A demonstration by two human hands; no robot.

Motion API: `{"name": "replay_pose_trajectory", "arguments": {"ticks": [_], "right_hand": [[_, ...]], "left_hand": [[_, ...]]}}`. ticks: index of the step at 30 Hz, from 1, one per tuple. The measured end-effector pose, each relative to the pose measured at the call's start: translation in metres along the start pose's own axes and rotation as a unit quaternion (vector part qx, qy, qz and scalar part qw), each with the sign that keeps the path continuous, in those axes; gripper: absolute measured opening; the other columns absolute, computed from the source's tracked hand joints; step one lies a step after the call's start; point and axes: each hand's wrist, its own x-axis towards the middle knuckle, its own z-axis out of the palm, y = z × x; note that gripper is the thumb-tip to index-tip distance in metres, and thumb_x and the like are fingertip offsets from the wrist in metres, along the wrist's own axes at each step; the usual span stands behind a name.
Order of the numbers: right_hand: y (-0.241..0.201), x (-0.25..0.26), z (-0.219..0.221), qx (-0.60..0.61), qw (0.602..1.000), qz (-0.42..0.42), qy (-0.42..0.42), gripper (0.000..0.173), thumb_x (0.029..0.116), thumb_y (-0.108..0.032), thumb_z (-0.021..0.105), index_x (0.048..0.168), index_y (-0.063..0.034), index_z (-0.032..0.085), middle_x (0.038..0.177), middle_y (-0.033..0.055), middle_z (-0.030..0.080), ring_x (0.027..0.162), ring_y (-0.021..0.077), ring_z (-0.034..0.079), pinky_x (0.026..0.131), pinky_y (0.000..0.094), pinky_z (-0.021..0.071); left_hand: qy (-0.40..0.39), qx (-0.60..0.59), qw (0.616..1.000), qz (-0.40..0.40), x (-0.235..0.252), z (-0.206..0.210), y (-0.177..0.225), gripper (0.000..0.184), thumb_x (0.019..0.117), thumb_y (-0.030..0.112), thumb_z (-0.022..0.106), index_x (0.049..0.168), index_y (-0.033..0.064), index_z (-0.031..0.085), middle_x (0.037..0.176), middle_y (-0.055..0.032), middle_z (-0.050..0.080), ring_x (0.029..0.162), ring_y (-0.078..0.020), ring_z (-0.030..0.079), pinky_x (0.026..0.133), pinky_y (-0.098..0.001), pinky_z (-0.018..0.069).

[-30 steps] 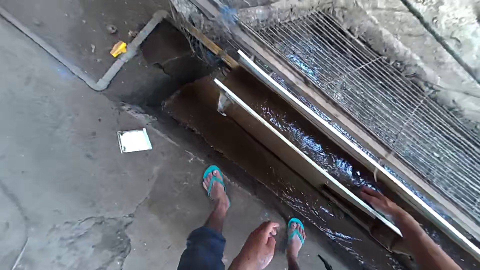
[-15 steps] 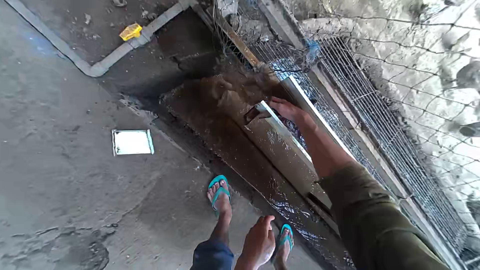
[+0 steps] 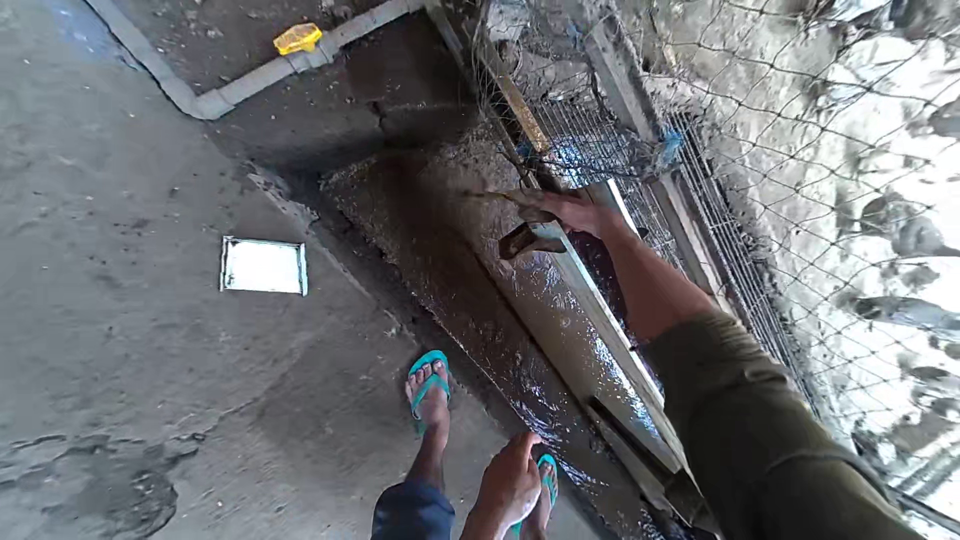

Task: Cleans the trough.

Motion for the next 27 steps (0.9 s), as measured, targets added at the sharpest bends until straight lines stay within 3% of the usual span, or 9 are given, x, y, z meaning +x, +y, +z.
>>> {"name": "replay_pose_trajectory", "arguments": {"ticks": [5,7,9,12,15,18,20,23,27], "right_hand": [[-0.067,-0.034,-0.025,-0.129,0.991,0.036,-0.028,0.055,0.1031,-0.057,0.05,0.147,-0.024,0.044,0.091,0.0087,0.058,0.065,0.0169,0.05,0.057,0.0356,0.0427],[-0.1,-0.056,-0.018,-0.298,0.954,0.025,-0.009,0.055,0.1014,-0.045,0.058,0.15,-0.0222,0.046,0.114,0.021,0.067,0.098,0.0377,0.065,0.08,0.0625,0.051],[-0.121,-0.07,0.015,-0.485,0.873,0.046,0.017,0.066,0.0906,-0.041,0.072,0.149,-0.0167,0.052,0.133,0.0331,0.056,0.12,0.0525,0.056,0.09,0.0739,0.0442],[-0.12,-0.054,0.07,-0.673,0.73,0.115,-0.036,0.057,0.0949,-0.016,0.071,0.139,0.0131,0.05,0.147,0.0402,0.037,0.14,0.0546,0.036,0.116,0.0684,0.0246],[-0.121,-0.023,0.082,-0.73,0.664,0.135,-0.095,0.039,0.0986,-0.022,0.065,0.124,0.0085,0.064,0.138,0.0313,0.054,0.135,0.0487,0.047,0.116,0.0685,0.0233],[-0.132,-0.021,0.058,-0.637,0.76,0.113,-0.067,0.033,0.0983,-0.018,0.063,0.12,0.0075,0.065,0.122,0.0311,0.062,0.119,0.0491,0.058,0.092,0.071,0.0429],[-0.128,-0.045,0.031,-0.461,0.884,0.077,-0.017,0.047,0.102,-0.016,0.055,0.144,0.0024,0.045,0.118,0.0289,0.065,0.111,0.0467,0.064,0.087,0.0686,0.0496],[-0.079,-0.104,0.003,-0.112,0.993,0.011,0.018,0.045,0.1122,-0.027,0.042,0.152,-0.0113,0.029,0.091,0.0109,0.07,0.061,0.0179,0.065,0.058,0.034,0.0558],[0.01,-0.148,0.029,0.227,0.971,0.017,0.074,0.035,0.1123,-0.033,0.041,0.131,-0.0056,0.051,0.077,0.0056,0.068,0.052,0.009,0.057,0.049,0.0236,0.0499]], "left_hand": [[0.016,-0.021,1.0,0.003,-0.002,-0.008,-0.004,0.044,0.106,0.013,0.04,0.148,0.0099,0.053,0.139,-0.0193,0.061,0.125,-0.0345,0.061,0.106,-0.054,0.0473],[0.009,-0.027,1.0,0.006,-0.003,-0.009,-0.003,0.044,0.106,0.013,0.039,0.148,0.0106,0.052,0.14,-0.0185,0.06,0.127,-0.0337,0.06,0.107,-0.0535,0.0469],[0.01,-0.035,0.999,0.01,-0.004,-0.01,-0.003,0.044,0.1059,0.012,0.039,0.147,0.0108,0.053,0.141,-0.0179,0.06,0.127,-0.0333,0.061,0.107,-0.0535,0.0472],[0.031,-0.049,0.998,0.017,-0.009,-0.016,-0.004,0.044,0.1056,0.01,0.039,0.148,0.0101,0.053,0.142,-0.0177,0.06,0.127,-0.0334,0.06,0.107,-0.0532,0.0472],[0.036,-0.042,0.998,0.014,-0.01,-0.016,-0.003,0.045,0.106,0.011,0.039,0.149,0.0106,0.052,0.143,-0.0172,0.059,0.128,-0.0335,0.06,0.107,-0.0532,0.0474],[0.033,-0.033,0.999,0.009,-0.009,-0.016,-0.003,0.044,0.1064,0.011,0.038,0.148,0.0104,0.052,0.143,-0.017,0.059,0.128,-0.0333,0.06,0.107,-0.0527,0.0472],[0.036,-0.033,0.999,0.004,-0.008,-0.015,-0.004,0.045,0.106,0.01,0.038,0.148,0.0109,0.052,0.142,-0.0169,0.06,0.126,-0.0331,0.061,0.106,-0.0526,0.048],[0.028,-0.028,0.999,0.003,-0.005,-0.011,-0.002,0.045,0.1057,0.01,0.038,0.149,0.0111,0.052,0.141,-0.0176,0.06,0.126,-0.0333,0.061,0.106,-0.0529,0.0478],[0.007,-0.004,1.0,0.001,0.001,0.004,0.002,0.044,0.1056,0.011,0.042,0.149,0.0089,0.051,0.139,-0.0204,0.06,0.126,-0.0355,0.06,0.107,-0.0543,0.0465]]}}
